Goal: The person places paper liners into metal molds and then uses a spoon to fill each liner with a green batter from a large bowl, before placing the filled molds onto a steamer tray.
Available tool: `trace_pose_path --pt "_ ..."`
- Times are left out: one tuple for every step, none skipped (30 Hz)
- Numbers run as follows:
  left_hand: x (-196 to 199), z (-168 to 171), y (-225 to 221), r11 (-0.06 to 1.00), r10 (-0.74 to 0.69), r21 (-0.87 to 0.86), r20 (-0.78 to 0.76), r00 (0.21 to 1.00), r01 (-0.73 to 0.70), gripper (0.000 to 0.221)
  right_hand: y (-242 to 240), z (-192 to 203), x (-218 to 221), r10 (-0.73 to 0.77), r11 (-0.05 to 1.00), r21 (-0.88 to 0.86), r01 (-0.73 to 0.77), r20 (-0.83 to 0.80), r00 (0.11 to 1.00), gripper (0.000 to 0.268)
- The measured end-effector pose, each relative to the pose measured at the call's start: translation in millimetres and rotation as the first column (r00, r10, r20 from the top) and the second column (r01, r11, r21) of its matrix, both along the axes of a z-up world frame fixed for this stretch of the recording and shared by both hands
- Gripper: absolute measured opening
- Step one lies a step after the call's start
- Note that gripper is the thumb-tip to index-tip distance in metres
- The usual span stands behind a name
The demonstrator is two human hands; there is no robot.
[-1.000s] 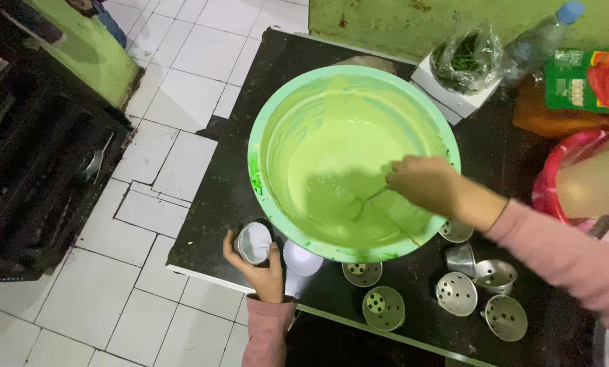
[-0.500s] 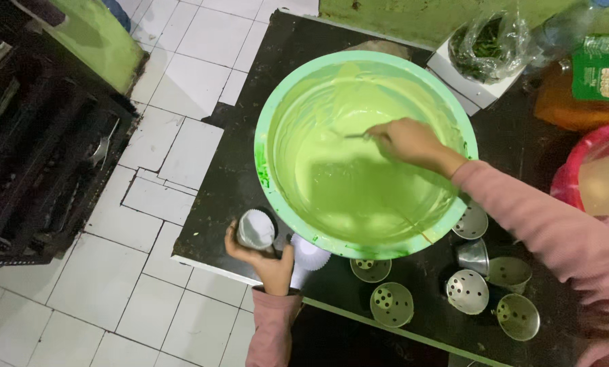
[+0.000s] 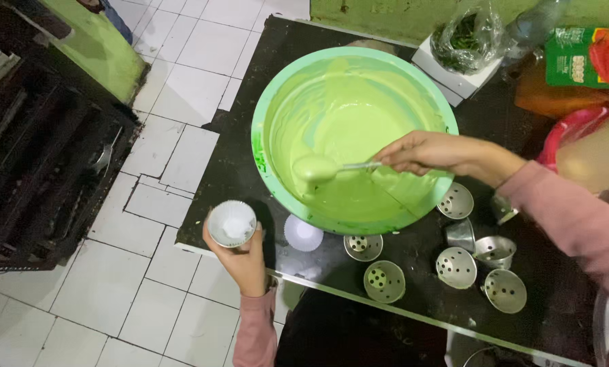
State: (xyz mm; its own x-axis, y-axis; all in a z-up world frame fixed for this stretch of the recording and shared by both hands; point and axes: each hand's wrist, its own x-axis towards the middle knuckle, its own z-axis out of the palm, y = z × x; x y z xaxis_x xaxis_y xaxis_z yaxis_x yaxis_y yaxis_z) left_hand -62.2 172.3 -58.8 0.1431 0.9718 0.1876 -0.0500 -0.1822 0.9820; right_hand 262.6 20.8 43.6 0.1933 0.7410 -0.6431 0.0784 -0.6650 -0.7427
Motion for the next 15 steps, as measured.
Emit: trace_pose_path --pt "-2 10 -1 1.0 0.0 0.001 -0.001 1.0 0.0 0.08 -3 12 -3 0.0 1.0 0.001 0.0 -0.001 1.0 0.033" --pt "-3 20 -3 0.999 -0.049 0.008 -0.017 0.999 0.049 0.078 -6 23 -7 -0.036 0.999 0.029 0.034 0.048 0.998 0.032" --pt "-5 30 -5 0.995 -0.098 0.015 -0.033 0.995 0.098 0.075 -9 34 -10 -0.072 0.996 0.059 0.067 0.096 0.993 0.032" --pt "-5 40 -2 0.995 -0.098 0.017 -0.035 0.995 0.099 0.075 -10 46 -13 -0.073 0.996 0.061 0.067 0.095 0.993 0.032" --pt "-4 50 0 0.974 -0.144 0.161 -0.117 0.983 0.161 0.075 -11 58 -17 -0.101 0.992 0.086 0.089 0.144 0.984 0.031" --pt "-4 60 2 0.927 -0.175 0.295 -0.204 0.963 0.231 0.076 -11 70 -20 -0.129 0.988 0.112 0.109 0.192 0.973 0.03" --pt "0 70 -2 0.926 -0.174 0.297 -0.206 0.963 0.231 0.076 -10 83 -27 -0.129 0.987 0.114 0.109 0.191 0.973 0.03" --pt "4 79 -5 0.919 -0.197 0.275 -0.295 0.935 0.281 0.081 -8 97 -33 -0.185 0.982 0.031 0.184 0.26 0.948 0.029" --pt "8 88 -9 0.911 -0.22 0.249 -0.381 0.898 0.329 0.086 -7 110 -39 -0.232 0.964 -0.048 0.262 0.332 0.914 0.028" --pt "14 86 -10 0.911 -0.216 0.253 -0.38 0.9 0.326 0.086 -7 121 -45 -0.231 0.965 -0.043 0.259 0.333 0.914 0.028" --pt "20 85 -11 0.879 -0.192 0.317 -0.446 0.874 0.355 0.083 -8 133 -52 -0.237 0.967 0.008 0.255 0.4 0.885 0.029" --pt "26 83 -12 0.841 -0.162 0.377 -0.508 0.846 0.388 0.08 -9 145 -58 -0.248 0.967 0.06 0.25 0.464 0.85 0.03" --pt "32 83 -13 0.84 -0.16 0.382 -0.506 0.848 0.386 0.08 -15 149 -62 -0.249 0.966 0.065 0.249 0.465 0.849 0.03" --pt "37 82 -14 0.836 -0.185 0.365 -0.516 0.836 0.41 0.08 -22 154 -66 -0.22 0.975 0.096 0.201 0.568 0.793 0.026" --pt "43 81 -15 0.831 -0.211 0.347 -0.525 0.824 0.434 0.081 -28 158 -70 -0.193 0.981 0.122 0.15 0.663 0.724 0.023"
